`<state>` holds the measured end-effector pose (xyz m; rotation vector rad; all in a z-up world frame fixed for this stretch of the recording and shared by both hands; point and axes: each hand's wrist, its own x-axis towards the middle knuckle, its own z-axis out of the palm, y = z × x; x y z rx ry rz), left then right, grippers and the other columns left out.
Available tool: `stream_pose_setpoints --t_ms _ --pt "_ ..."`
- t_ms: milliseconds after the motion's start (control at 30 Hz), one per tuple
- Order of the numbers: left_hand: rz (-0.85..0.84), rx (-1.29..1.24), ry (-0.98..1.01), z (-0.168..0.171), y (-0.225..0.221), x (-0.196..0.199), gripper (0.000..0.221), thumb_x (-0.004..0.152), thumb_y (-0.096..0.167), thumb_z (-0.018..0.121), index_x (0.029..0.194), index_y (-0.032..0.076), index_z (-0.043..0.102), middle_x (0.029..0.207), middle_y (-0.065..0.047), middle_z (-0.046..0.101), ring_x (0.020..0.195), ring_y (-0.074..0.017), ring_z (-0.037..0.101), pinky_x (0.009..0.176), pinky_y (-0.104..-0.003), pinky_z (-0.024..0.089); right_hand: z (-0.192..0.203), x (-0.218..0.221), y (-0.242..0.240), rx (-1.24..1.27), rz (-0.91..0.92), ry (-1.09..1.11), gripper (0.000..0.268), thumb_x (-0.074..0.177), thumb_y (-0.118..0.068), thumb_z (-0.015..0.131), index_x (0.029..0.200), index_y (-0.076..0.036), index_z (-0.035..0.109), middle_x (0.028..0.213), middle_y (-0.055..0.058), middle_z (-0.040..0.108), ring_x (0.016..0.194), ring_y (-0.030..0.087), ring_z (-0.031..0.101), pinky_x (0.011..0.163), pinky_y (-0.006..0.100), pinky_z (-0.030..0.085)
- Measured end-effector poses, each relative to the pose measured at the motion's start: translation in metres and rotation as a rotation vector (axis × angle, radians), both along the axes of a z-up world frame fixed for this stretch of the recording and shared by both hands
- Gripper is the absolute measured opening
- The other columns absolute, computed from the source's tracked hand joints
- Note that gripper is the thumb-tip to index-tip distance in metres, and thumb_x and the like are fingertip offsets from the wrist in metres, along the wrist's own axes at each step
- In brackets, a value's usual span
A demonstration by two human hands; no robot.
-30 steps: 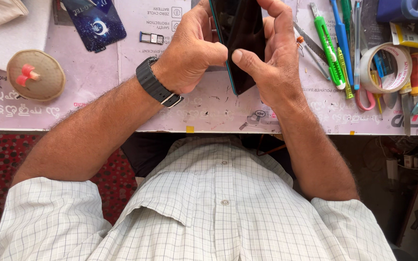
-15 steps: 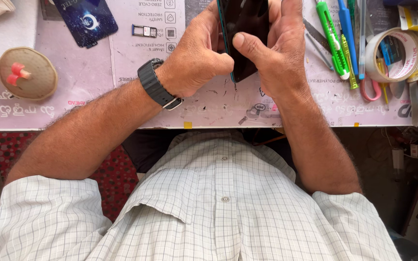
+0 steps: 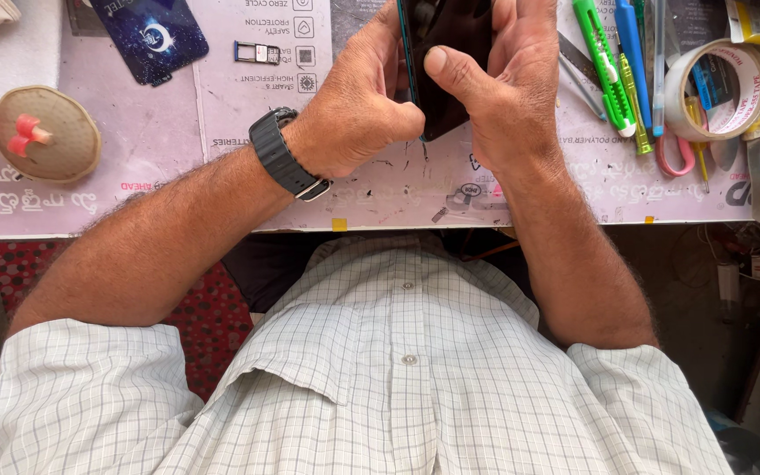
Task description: The person removes a SIM tray with a tool, prys the back casing off a mobile phone using a metal strip, and uses a blade to separate internal components.
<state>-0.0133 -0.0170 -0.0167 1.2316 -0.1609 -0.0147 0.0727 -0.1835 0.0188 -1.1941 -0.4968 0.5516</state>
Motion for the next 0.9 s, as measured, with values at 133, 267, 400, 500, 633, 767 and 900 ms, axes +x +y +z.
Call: stream_pose_setpoints --t_ms 133,267,400,500,633,767,900 --pt "0.003 0.031 -0.006 0.000 -0.002 0.000 0.088 0.081 -0.016 0.058 0.160 0.007 0.028 0.144 -0.009 0.053 0.135 -0.0199 0.051 0.123 -0.035 0.047 0.001 0.000 0.001 0.030 -0.002 -0.006 0.073 0.093 -0.006 0.081 0.145 -0.005 0.031 0.124 0.013 0.064 0.116 0.020 0.069 0.101 0.035 0.064" --pt "-0.012 0.042 0.000 0.005 -0.005 0.000 0.090 0.082 -0.015 0.060 0.161 0.007 0.024 0.146 -0.009 0.050 0.142 -0.0192 0.050 0.122 -0.035 0.050 0.003 0.000 0.001 0.052 -0.008 0.060 0.070 0.092 -0.007 0.081 0.142 -0.002 0.033 0.123 0.014 0.065 0.110 0.019 0.069 0.098 0.034 0.064" --pt "-0.002 0.108 0.093 0.018 -0.002 0.003 0.095 0.077 -0.011 0.060 0.163 0.008 0.025 0.139 -0.010 0.051 0.130 -0.0209 0.054 0.104 -0.036 0.057 0.007 0.001 0.003 0.038 0.010 0.082 0.071 0.089 -0.003 0.079 0.142 -0.004 0.031 0.119 0.012 0.064 0.113 0.021 0.070 0.099 0.036 0.066" --pt "0.058 0.263 0.028 0.022 -0.005 0.002 0.093 0.076 -0.009 0.060 0.159 0.007 0.022 0.141 -0.009 0.052 0.135 -0.0204 0.055 0.098 -0.032 0.054 0.008 0.002 0.000 0.007 0.051 -0.043 0.078 0.089 0.002 0.080 0.145 -0.008 0.026 0.119 0.010 0.062 0.113 0.020 0.069 0.097 0.035 0.066" --pt "0.131 0.403 -0.139 0.021 -0.009 0.000 0.091 0.079 -0.010 0.064 0.159 0.005 0.023 0.140 -0.012 0.055 0.140 -0.0238 0.056 0.116 -0.035 0.053 0.002 0.002 -0.003 -0.069 0.062 -0.222 0.085 0.092 0.008 0.083 0.151 -0.009 0.025 0.115 0.009 0.059 0.108 0.018 0.066 0.099 0.033 0.064" --pt "0.113 0.431 0.074 0.027 -0.013 0.000 0.096 0.072 -0.006 0.063 0.159 0.007 0.025 0.133 -0.012 0.059 0.124 -0.0222 0.065 0.100 -0.034 0.061 -0.006 0.002 -0.004 -0.123 0.039 -0.309 0.090 0.090 0.007 0.079 0.156 -0.009 0.020 0.119 0.010 0.061 0.109 0.017 0.067 0.100 0.031 0.066" --pt "0.022 0.294 -0.041 0.037 0.000 0.003 0.089 0.075 -0.003 0.062 0.158 0.003 0.030 0.140 -0.015 0.057 0.123 -0.0219 0.063 0.102 -0.036 0.060 0.000 0.003 -0.010 -0.165 0.055 -0.314 0.091 0.087 0.004 0.077 0.158 -0.008 0.020 0.122 0.010 0.060 0.111 0.016 0.063 0.102 0.030 0.060"
